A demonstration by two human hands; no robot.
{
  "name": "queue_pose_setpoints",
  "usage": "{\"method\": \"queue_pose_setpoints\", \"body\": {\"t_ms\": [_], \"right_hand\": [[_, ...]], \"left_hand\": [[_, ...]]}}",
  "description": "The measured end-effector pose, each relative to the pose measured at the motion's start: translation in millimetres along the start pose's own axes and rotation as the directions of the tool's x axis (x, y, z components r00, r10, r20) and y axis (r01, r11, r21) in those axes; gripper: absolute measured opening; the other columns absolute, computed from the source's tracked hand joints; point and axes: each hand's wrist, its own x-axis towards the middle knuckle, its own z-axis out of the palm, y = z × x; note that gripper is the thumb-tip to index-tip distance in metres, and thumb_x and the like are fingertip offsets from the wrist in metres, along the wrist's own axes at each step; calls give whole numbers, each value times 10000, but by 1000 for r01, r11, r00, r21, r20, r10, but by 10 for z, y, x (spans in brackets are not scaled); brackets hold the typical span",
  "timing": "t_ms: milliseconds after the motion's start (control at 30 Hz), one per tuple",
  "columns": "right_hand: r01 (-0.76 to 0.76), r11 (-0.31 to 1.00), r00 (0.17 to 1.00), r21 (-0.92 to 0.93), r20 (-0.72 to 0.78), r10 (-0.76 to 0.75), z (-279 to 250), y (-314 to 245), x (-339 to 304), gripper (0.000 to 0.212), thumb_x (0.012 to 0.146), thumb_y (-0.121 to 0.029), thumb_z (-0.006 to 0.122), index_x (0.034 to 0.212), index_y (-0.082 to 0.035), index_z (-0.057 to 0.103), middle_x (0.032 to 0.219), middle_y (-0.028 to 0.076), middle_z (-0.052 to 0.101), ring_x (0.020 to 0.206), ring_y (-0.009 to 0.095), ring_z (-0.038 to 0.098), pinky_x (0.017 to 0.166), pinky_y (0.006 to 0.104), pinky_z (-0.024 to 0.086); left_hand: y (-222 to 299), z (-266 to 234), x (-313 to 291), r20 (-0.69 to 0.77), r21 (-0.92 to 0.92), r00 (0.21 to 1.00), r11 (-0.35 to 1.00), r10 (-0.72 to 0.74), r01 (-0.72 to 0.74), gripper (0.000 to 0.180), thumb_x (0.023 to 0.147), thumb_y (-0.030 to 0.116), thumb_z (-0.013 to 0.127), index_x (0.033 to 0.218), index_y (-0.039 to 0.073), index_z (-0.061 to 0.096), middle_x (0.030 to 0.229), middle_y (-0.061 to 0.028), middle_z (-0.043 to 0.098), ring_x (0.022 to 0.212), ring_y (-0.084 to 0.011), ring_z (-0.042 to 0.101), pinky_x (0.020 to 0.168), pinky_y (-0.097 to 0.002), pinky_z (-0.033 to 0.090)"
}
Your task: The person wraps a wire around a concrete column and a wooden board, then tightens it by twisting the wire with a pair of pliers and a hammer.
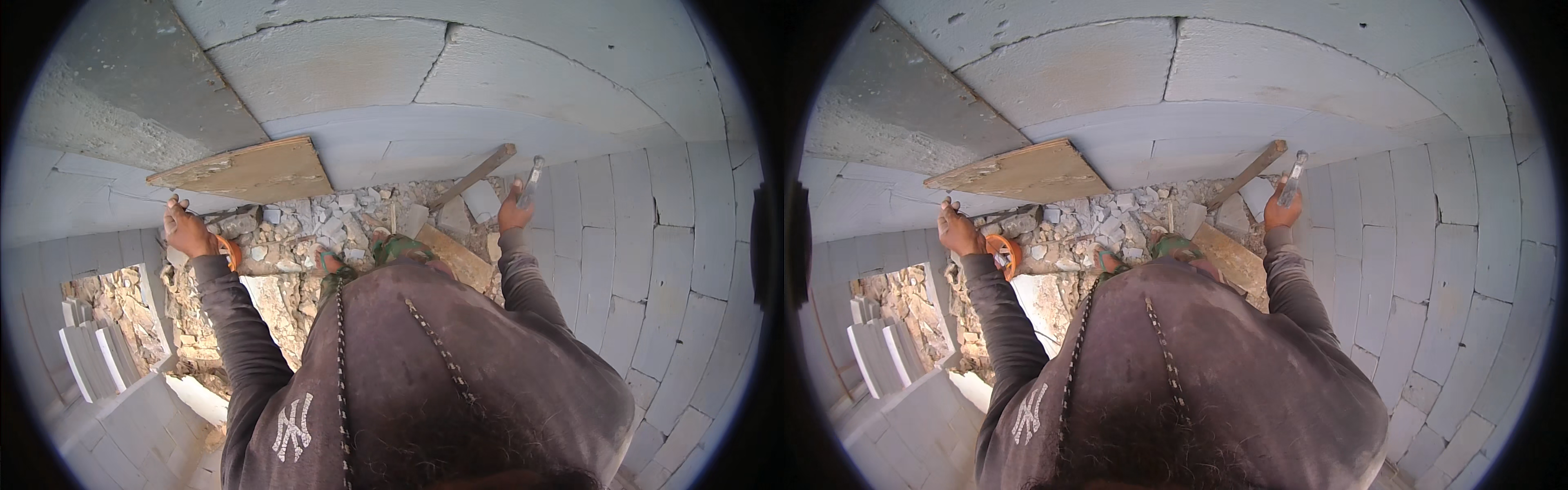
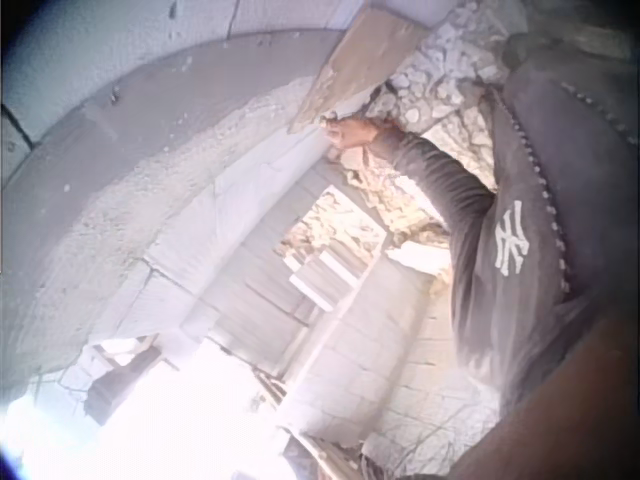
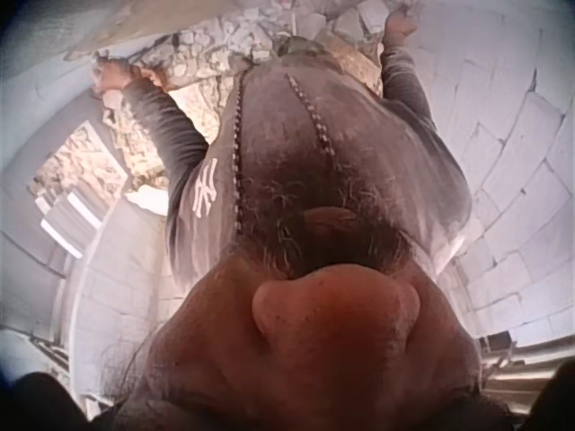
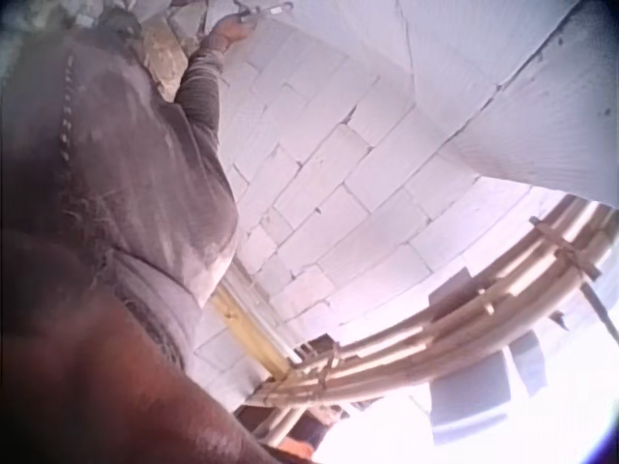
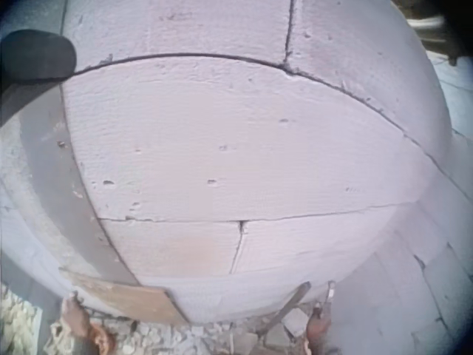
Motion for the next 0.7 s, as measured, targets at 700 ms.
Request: {"method": "queue_pose_setpoints", "body": {"t_ms": [700], "right_hand": [[-947,-160,83,278,696,713,1106,1856,1089,490,935,-471,682,1009,-5,549,640,-17,419,576,158,465,865,427,503]], "left_hand": [[192,54,-1130,103,374,995,927,-4,-35,252,1041,191,616,1089,-45,691,875,-48,737,762,-74,616,694,-239,480]]}}
